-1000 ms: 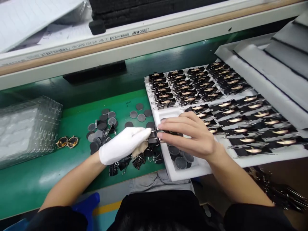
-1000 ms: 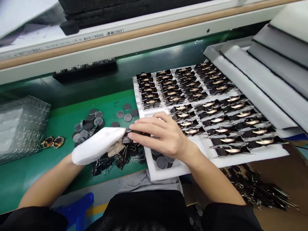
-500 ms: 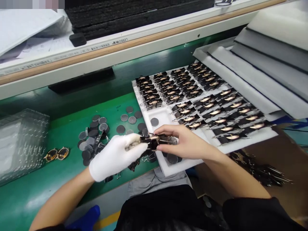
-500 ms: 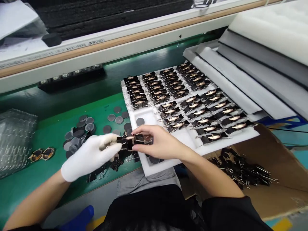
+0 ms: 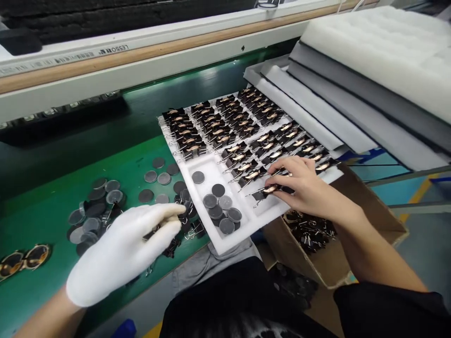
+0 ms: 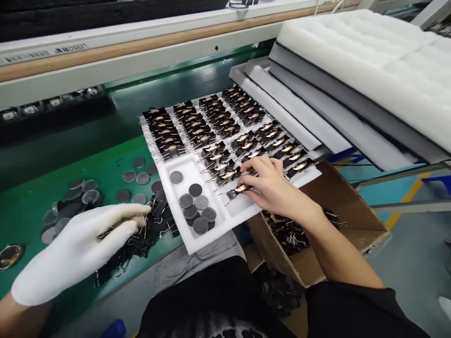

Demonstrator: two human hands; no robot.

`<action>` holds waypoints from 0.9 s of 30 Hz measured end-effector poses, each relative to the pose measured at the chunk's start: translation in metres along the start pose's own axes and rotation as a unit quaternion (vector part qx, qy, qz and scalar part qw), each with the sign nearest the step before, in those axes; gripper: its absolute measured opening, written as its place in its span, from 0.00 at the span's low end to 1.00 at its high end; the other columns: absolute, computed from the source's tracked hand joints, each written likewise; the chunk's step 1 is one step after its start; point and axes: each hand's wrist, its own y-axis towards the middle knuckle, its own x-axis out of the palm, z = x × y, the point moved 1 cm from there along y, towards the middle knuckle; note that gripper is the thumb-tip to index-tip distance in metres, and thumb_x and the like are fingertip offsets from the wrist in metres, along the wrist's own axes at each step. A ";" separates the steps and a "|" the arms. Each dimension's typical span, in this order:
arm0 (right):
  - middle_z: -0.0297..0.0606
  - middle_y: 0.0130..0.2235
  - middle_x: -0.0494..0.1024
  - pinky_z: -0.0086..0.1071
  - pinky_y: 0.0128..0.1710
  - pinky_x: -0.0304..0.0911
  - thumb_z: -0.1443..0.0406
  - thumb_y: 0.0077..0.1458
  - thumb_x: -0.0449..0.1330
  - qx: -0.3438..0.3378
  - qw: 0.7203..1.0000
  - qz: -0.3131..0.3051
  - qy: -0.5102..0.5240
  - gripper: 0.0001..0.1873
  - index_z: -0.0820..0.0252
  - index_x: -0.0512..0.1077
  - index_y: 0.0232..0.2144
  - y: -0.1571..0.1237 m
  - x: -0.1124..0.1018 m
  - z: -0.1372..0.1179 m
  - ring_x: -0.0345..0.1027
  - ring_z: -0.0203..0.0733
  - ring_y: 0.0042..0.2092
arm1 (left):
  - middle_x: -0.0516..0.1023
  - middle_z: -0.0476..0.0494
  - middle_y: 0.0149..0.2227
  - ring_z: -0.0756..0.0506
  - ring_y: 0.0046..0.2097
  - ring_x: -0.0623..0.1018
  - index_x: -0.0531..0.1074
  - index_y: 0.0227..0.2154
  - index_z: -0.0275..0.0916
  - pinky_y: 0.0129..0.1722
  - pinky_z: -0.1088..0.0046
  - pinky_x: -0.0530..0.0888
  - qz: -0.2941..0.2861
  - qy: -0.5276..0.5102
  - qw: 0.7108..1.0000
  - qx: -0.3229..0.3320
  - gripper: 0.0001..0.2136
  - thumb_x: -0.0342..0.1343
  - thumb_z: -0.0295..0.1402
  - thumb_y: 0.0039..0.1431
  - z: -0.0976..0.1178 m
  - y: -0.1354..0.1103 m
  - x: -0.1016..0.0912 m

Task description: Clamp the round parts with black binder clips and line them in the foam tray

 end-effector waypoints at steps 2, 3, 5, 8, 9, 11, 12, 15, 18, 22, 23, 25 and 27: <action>0.49 0.53 0.70 0.51 0.52 0.53 0.71 0.63 0.59 0.003 0.999 -0.001 -0.037 0.07 0.57 0.76 0.41 0.000 0.011 0.005 0.64 0.59 0.56 | 0.84 0.56 0.50 0.47 0.47 0.83 0.76 0.52 0.52 0.48 0.74 0.75 -0.002 -0.001 1.000 0.005 0.13 0.52 0.45 0.71 0.002 0.002 0.001; 0.50 0.54 0.70 0.52 0.53 0.53 0.71 0.63 0.59 0.001 0.999 -0.001 -0.049 0.07 0.57 0.76 0.41 0.002 0.015 0.005 0.63 0.61 0.57 | 0.85 0.56 0.49 0.47 0.46 0.83 0.76 0.51 0.51 0.47 0.74 0.75 -0.003 0.000 1.000 0.005 0.13 0.52 0.45 0.71 0.003 0.003 0.001; 0.52 0.56 0.69 0.53 0.53 0.53 0.71 0.63 0.59 0.001 0.998 0.004 -0.066 0.07 0.58 0.76 0.41 0.005 0.020 0.003 0.61 0.62 0.59 | 0.85 0.55 0.47 0.47 0.45 0.83 0.77 0.50 0.50 0.46 0.73 0.76 -0.005 0.003 1.000 0.004 0.13 0.51 0.45 0.71 0.004 0.003 0.002; 0.52 0.56 0.68 0.55 0.54 0.54 0.71 0.64 0.58 -0.001 0.998 0.000 -0.065 0.08 0.58 0.76 0.42 0.008 0.018 0.000 0.61 0.63 0.59 | 0.85 0.53 0.47 0.45 0.45 0.83 0.78 0.50 0.50 0.46 0.72 0.77 -0.004 0.007 1.000 0.004 0.14 0.51 0.45 0.71 0.004 0.001 0.001; 0.53 0.57 0.68 0.56 0.54 0.54 0.70 0.64 0.58 -0.004 0.999 -0.006 -0.054 0.08 0.59 0.77 0.42 0.009 0.017 0.000 0.61 0.63 0.60 | 0.85 0.52 0.47 0.45 0.45 0.83 0.78 0.50 0.50 0.46 0.71 0.77 -0.003 0.006 1.000 0.007 0.14 0.51 0.45 0.71 0.004 0.001 0.001; 0.54 0.57 0.68 0.57 0.55 0.54 0.69 0.65 0.59 -0.011 0.999 -0.024 -0.027 0.07 0.60 0.77 0.42 0.011 0.015 -0.002 0.60 0.64 0.61 | 0.86 0.52 0.46 0.44 0.44 0.84 0.79 0.50 0.50 0.46 0.70 0.78 -0.002 0.005 1.000 0.012 0.14 0.51 0.45 0.71 0.002 0.000 0.000; 0.55 0.58 0.68 0.58 0.55 0.54 0.69 0.64 0.59 -0.014 0.999 -0.031 -0.016 0.08 0.60 0.78 0.42 0.012 0.014 -0.003 0.60 0.65 0.62 | 0.86 0.51 0.46 0.43 0.44 0.84 0.79 0.50 0.51 0.45 0.70 0.78 -0.003 0.005 1.000 0.015 0.14 0.51 0.45 0.70 0.002 0.000 0.000; 0.58 0.61 0.66 0.61 0.56 0.54 0.69 0.63 0.60 -0.007 0.999 -0.034 -0.025 0.07 0.61 0.79 0.40 0.016 0.015 -0.006 0.58 0.69 0.64 | 0.86 0.51 0.45 0.43 0.43 0.84 0.78 0.50 0.52 0.43 0.69 0.78 -0.008 0.005 1.000 0.019 0.14 0.51 0.45 0.71 0.000 0.000 0.001; 0.58 0.66 0.63 0.63 0.56 0.54 0.68 0.63 0.62 0.006 0.998 -0.033 -0.044 0.05 0.60 0.79 0.39 0.016 0.018 -0.003 0.55 0.72 0.66 | 0.86 0.52 0.46 0.43 0.43 0.84 0.78 0.50 0.52 0.43 0.70 0.78 -0.009 0.006 1.000 0.020 0.13 0.51 0.45 0.71 -0.001 -0.001 0.002; 0.54 0.68 0.58 0.61 0.57 0.54 0.62 0.67 0.61 0.006 0.998 -0.048 -0.048 0.07 0.55 0.76 0.44 0.008 0.021 0.008 0.51 0.69 0.68 | 0.86 0.54 0.46 0.44 0.43 0.84 0.77 0.51 0.53 0.43 0.70 0.77 -0.024 0.010 0.999 0.031 0.13 0.52 0.45 0.71 0.000 -0.001 0.003; 0.54 0.69 0.58 0.60 0.57 0.55 0.60 0.67 0.61 0.005 0.998 -0.046 -0.048 0.09 0.54 0.75 0.47 0.006 0.020 0.010 0.51 0.68 0.68 | 0.86 0.53 0.46 0.44 0.43 0.84 0.77 0.51 0.53 0.42 0.70 0.77 -0.027 0.009 0.999 0.036 0.13 0.52 0.45 0.71 -0.001 -0.001 0.002; 0.54 0.68 0.60 0.59 0.58 0.55 0.57 0.67 0.61 0.000 0.999 -0.023 -0.043 0.13 0.53 0.72 0.51 0.002 0.017 0.011 0.54 0.67 0.67 | 0.86 0.52 0.45 0.43 0.41 0.84 0.77 0.51 0.53 0.41 0.69 0.77 -0.026 0.011 0.999 0.043 0.13 0.52 0.46 0.70 -0.002 -0.002 0.000; 0.53 0.66 0.64 0.58 0.58 0.56 0.56 0.66 0.62 -0.006 0.999 0.019 -0.036 0.16 0.54 0.72 0.52 0.000 0.011 0.005 0.57 0.66 0.66 | 0.85 0.52 0.46 0.42 0.42 0.84 0.76 0.52 0.53 0.42 0.68 0.77 -0.008 0.021 0.999 0.045 0.14 0.52 0.46 0.70 -0.004 -0.005 -0.005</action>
